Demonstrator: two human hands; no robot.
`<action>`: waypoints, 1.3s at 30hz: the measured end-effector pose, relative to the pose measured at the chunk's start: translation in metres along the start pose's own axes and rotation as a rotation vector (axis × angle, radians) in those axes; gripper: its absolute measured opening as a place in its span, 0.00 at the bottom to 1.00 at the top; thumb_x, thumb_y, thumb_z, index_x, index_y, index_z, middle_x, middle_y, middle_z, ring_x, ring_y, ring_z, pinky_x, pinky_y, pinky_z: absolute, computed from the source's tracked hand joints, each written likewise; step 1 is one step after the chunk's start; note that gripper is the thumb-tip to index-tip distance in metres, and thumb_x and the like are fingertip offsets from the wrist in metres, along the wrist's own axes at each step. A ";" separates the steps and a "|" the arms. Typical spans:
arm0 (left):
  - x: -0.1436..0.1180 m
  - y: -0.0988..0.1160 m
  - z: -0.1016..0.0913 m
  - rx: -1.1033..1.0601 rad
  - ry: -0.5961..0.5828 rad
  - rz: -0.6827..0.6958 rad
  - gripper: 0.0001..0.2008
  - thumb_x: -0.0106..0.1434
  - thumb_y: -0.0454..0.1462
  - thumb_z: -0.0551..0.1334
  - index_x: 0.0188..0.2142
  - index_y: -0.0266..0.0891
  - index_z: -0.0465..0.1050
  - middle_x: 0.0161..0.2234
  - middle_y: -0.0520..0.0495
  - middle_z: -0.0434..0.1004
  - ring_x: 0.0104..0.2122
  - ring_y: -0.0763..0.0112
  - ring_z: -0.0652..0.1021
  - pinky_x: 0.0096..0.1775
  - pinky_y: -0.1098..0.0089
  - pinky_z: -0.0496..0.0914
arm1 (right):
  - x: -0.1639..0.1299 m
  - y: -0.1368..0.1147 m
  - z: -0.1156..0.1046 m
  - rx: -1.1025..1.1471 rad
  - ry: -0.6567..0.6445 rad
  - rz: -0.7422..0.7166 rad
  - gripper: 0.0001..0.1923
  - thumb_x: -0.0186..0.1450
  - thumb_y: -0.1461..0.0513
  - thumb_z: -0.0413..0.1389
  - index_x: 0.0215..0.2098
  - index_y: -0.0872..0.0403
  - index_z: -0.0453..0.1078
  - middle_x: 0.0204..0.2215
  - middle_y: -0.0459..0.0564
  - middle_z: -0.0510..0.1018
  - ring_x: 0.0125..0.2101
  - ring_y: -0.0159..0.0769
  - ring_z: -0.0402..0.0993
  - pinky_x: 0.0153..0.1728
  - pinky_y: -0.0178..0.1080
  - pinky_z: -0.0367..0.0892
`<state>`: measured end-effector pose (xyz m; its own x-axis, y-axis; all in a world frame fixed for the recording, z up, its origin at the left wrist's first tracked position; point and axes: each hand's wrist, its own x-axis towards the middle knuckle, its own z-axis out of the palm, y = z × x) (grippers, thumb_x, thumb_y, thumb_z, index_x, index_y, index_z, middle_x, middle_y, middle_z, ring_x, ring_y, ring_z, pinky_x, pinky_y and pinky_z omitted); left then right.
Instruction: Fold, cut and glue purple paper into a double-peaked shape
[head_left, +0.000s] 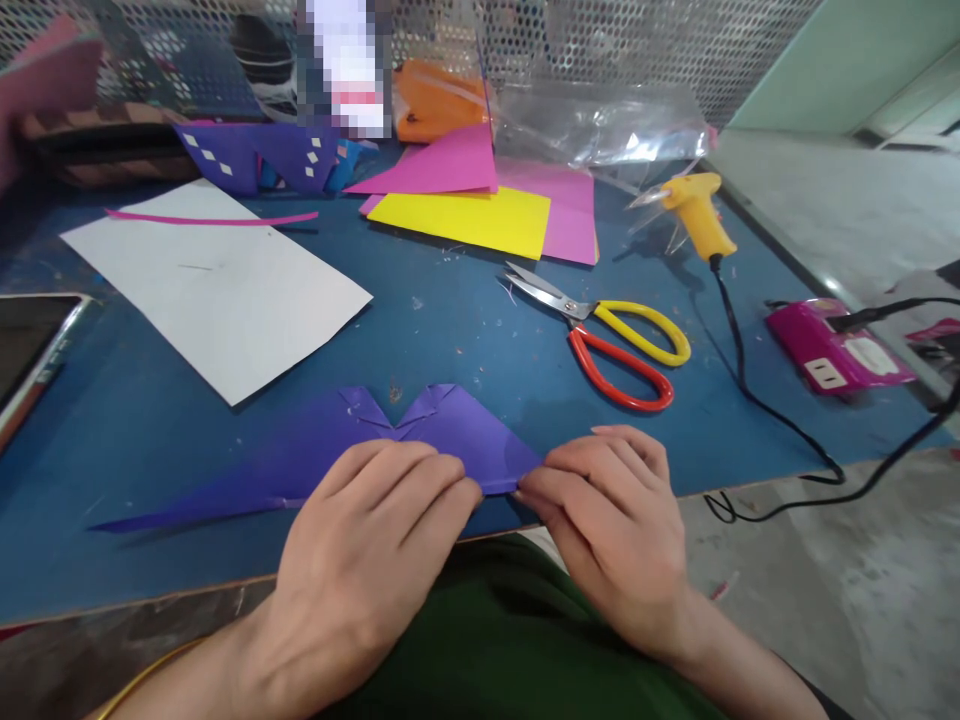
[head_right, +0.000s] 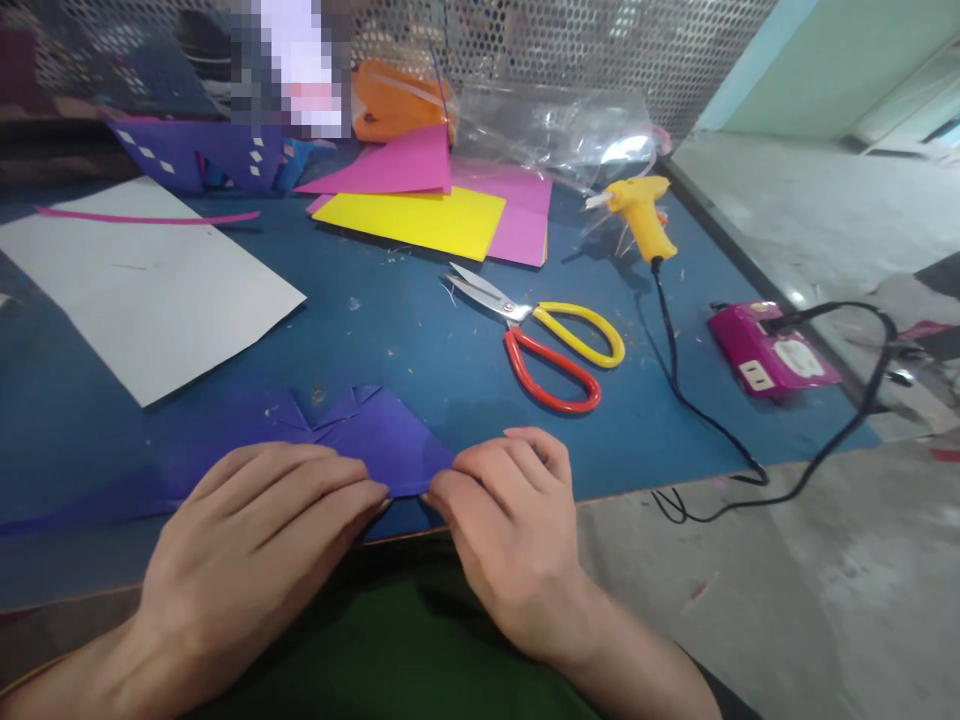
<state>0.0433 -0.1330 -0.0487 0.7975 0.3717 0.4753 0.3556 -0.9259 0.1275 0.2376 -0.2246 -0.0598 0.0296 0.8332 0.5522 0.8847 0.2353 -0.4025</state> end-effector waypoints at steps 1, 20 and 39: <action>0.000 0.000 0.000 0.002 -0.003 -0.004 0.09 0.71 0.32 0.57 0.39 0.39 0.77 0.37 0.49 0.81 0.39 0.65 0.76 0.44 0.62 0.67 | 0.001 -0.001 0.000 0.008 0.003 0.011 0.06 0.69 0.67 0.59 0.34 0.54 0.75 0.30 0.46 0.78 0.32 0.33 0.72 0.47 0.45 0.62; 0.015 0.001 -0.007 -0.102 -0.174 -0.198 0.11 0.73 0.34 0.54 0.35 0.39 0.72 0.32 0.49 0.73 0.34 0.61 0.71 0.37 0.60 0.59 | 0.015 -0.011 -0.008 0.005 -0.210 0.252 0.07 0.70 0.66 0.56 0.33 0.53 0.69 0.31 0.46 0.70 0.33 0.35 0.65 0.37 0.43 0.58; 0.018 -0.002 -0.006 -0.105 -0.173 -0.191 0.09 0.72 0.35 0.56 0.33 0.40 0.70 0.31 0.50 0.72 0.33 0.62 0.70 0.39 0.60 0.58 | 0.006 -0.002 -0.011 0.034 -0.166 0.248 0.05 0.71 0.67 0.56 0.37 0.51 0.71 0.34 0.44 0.72 0.36 0.33 0.68 0.41 0.42 0.59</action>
<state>0.0542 -0.1243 -0.0351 0.7955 0.5376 0.2797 0.4619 -0.8366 0.2945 0.2409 -0.2254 -0.0471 0.1637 0.9373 0.3076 0.8436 0.0287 -0.5362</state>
